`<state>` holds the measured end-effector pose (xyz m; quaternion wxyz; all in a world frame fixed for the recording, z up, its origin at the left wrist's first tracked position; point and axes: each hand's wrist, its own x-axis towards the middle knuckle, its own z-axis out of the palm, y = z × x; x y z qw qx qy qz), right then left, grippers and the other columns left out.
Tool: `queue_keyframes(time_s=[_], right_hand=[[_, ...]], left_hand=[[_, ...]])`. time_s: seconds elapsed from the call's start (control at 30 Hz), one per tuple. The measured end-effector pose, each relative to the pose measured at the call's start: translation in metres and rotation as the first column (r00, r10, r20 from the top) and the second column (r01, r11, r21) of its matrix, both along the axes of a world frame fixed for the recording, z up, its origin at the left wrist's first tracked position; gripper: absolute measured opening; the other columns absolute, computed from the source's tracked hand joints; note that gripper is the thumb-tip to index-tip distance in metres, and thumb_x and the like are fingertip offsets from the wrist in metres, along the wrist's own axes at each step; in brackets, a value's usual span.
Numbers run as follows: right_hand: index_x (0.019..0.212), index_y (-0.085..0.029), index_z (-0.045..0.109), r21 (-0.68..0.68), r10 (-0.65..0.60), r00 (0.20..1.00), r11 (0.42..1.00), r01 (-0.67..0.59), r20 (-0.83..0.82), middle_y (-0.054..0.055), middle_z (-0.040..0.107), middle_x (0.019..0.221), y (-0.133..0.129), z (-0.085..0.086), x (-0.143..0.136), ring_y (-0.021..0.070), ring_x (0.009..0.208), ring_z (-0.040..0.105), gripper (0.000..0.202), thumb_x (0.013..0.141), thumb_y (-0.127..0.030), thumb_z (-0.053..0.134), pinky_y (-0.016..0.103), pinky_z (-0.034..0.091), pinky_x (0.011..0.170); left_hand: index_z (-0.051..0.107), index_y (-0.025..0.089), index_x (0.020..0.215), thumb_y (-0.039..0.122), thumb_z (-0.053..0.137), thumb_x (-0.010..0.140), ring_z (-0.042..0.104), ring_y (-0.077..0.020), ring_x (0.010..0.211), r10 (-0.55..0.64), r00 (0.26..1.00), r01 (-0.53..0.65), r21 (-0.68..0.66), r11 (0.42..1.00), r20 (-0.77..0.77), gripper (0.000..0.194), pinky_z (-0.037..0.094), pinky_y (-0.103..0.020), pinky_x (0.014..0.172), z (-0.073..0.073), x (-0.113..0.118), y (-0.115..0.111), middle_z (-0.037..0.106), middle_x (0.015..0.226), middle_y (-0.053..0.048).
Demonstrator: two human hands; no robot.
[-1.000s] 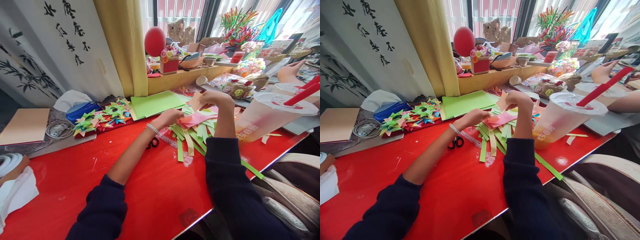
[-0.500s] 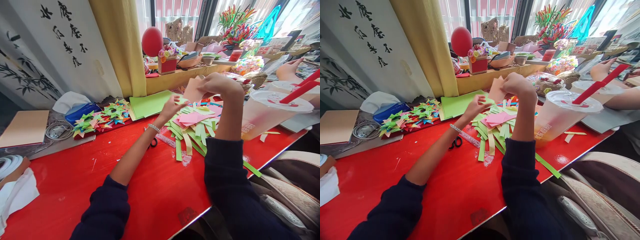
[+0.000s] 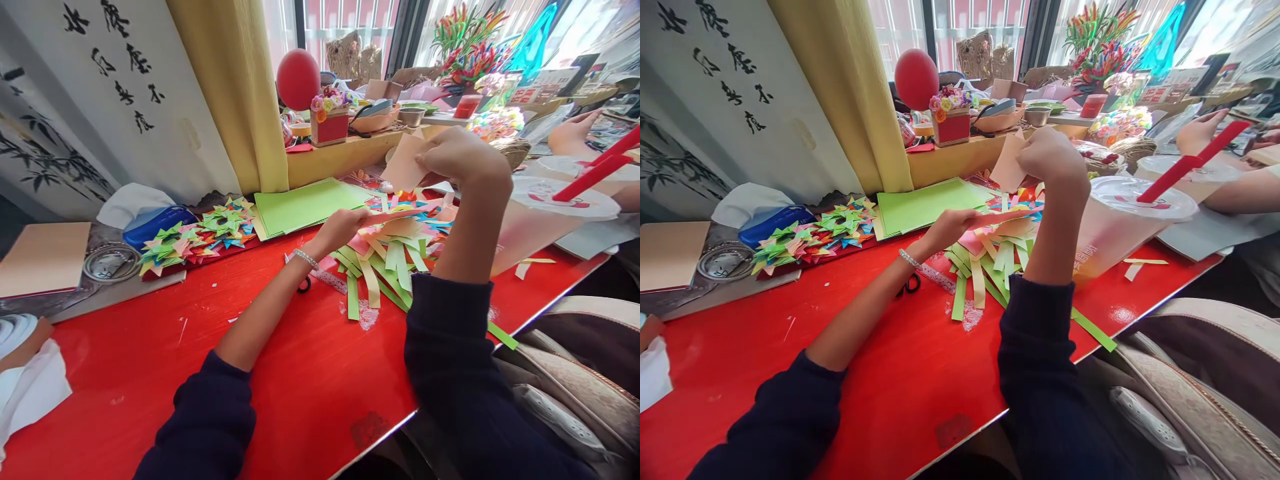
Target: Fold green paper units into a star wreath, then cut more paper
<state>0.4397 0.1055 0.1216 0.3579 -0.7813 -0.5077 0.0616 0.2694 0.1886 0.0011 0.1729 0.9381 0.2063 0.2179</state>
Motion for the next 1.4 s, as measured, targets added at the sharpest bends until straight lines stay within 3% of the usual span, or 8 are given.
queue_keyframes(time_s=[0.3,0.43,0.53,0.77,0.9,1.0,1.2,1.4], right_hand=[[0.076,-0.006,0.059,-0.156,-0.073,0.997,0.985,0.075,0.021,0.020,0.072,0.087,-0.008,0.004,-0.004,0.0295,0.082,0.073,0.016,0.086,-0.005,0.046,0.041,0.058,0.071],[0.075,-0.007,0.058,-0.177,-0.074,0.997,0.981,0.078,0.030,0.021,0.072,0.088,-0.007,0.003,-0.003,0.0290,0.082,0.073,0.018,0.087,-0.007,0.045,0.038,0.056,0.068],[0.077,-0.007,0.059,-0.202,-0.088,0.996,0.975,0.093,0.035,0.020,0.073,0.086,-0.009,0.003,-0.003,0.0294,0.081,0.073,0.020,0.089,-0.009,0.043,0.039,0.053,0.066],[0.078,-0.005,0.057,-0.186,-0.122,0.991,0.977,0.108,-0.061,0.023,0.071,0.085,-0.002,0.000,0.009,0.0336,0.090,0.071,0.024,0.088,-0.005,0.035,0.042,0.051,0.068],[0.082,-0.007,0.055,-0.140,0.010,0.974,0.989,-0.043,-0.227,0.019,0.071,0.087,0.009,-0.011,0.000,0.0252,0.083,0.073,0.022,0.092,-0.006,0.036,0.038,0.055,0.071],[0.087,-0.011,0.057,-0.060,0.246,0.884,0.954,-0.292,-0.397,0.010,0.071,0.087,0.018,-0.017,-0.017,0.0135,0.073,0.072,0.017,0.095,-0.011,0.042,0.028,0.058,0.072],[0.100,-0.015,0.060,0.346,0.623,0.425,0.749,-0.565,-0.656,0.002,0.067,0.078,0.028,-0.014,-0.038,0.0074,0.061,0.064,0.037,0.101,-0.042,0.034,0.020,0.055,0.058],[0.092,-0.009,0.065,0.352,0.683,0.372,0.677,-0.647,-0.629,0.002,0.064,0.076,0.031,-0.012,-0.052,0.0076,0.064,0.062,0.010,0.084,-0.013,0.061,0.018,0.057,0.060]], left_hand=[[0.064,0.021,0.120,0.047,0.044,0.093,0.062,-0.0168,0.108,-0.274,0.944,0.245,-0.165,0.955,-0.185,0.042,0.047,-0.024,0.087,-0.001,-0.017,0.002,0.065,0.125,-0.006],[0.047,0.011,0.138,0.036,0.064,0.082,0.051,-0.0232,0.125,-0.232,0.953,0.214,-0.110,0.971,-0.193,0.064,0.042,-0.028,0.098,-0.015,-0.012,0.003,0.050,0.142,-0.015],[0.059,0.013,0.127,0.023,0.057,0.085,0.064,-0.0215,0.102,-0.179,0.968,0.172,-0.054,0.984,-0.176,0.043,0.047,-0.029,0.086,-0.021,-0.007,0.003,0.067,0.120,-0.013],[0.069,0.016,0.109,0.020,0.049,0.092,0.068,-0.0170,0.083,0.084,0.986,-0.094,0.061,0.994,0.145,0.026,0.048,-0.027,0.076,-0.002,-0.018,0.018,0.074,0.096,-0.008],[0.065,0.022,0.120,0.026,0.042,0.098,0.069,-0.0127,0.078,0.137,0.849,-0.181,0.039,0.983,0.510,0.032,0.052,-0.026,0.074,0.021,-0.029,0.021,0.072,0.107,-0.004],[0.068,0.026,0.114,0.023,0.048,0.095,0.069,-0.0138,0.092,0.019,0.684,-0.137,0.102,0.985,0.729,0.028,0.054,-0.028,0.084,0.033,-0.033,0.021,0.071,0.112,-0.001],[0.069,0.031,0.108,0.019,0.047,0.091,0.059,-0.0182,0.116,-0.041,0.795,-0.197,0.320,0.927,0.605,0.030,0.046,-0.038,0.102,0.042,-0.043,0.027,0.063,0.128,0.004],[0.069,0.027,0.107,0.018,0.051,0.088,0.052,-0.0198,0.125,0.044,0.802,-0.246,0.263,0.933,0.596,0.028,0.040,-0.038,0.109,0.053,-0.060,0.028,0.059,0.134,-0.002]])
